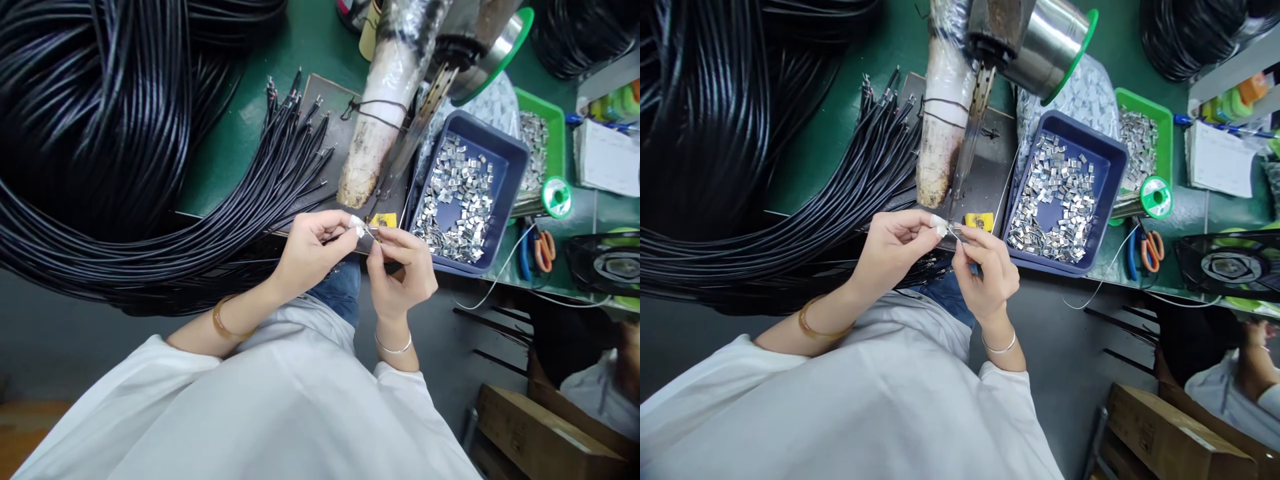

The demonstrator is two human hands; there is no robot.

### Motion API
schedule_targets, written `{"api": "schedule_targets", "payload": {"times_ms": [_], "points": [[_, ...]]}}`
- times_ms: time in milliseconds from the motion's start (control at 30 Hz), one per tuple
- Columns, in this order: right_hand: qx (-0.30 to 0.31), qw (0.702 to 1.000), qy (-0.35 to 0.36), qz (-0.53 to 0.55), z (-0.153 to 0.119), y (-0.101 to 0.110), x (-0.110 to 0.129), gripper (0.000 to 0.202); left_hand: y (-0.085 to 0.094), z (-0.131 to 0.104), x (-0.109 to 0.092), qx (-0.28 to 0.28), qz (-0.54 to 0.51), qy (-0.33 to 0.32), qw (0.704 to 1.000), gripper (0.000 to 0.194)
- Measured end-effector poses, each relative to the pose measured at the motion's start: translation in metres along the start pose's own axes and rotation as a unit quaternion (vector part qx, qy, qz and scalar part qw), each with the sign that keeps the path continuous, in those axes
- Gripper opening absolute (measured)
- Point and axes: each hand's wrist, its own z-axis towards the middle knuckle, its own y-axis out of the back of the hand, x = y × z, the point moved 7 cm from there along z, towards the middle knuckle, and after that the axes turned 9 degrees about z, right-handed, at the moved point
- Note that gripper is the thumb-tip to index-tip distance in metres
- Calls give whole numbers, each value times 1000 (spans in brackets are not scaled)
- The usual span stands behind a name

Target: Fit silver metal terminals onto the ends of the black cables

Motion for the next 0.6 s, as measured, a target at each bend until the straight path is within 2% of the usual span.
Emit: {"api": "schedule_targets", "payload": {"times_ms": [267, 600], "points": [[-7, 1000, -20, 14, 6, -4, -3, 15, 3, 4, -4, -28, 17, 4, 999, 9], [-8, 998, -33, 58, 1, -6, -3, 16, 2, 1, 3, 9, 5, 37, 999, 10]]}}
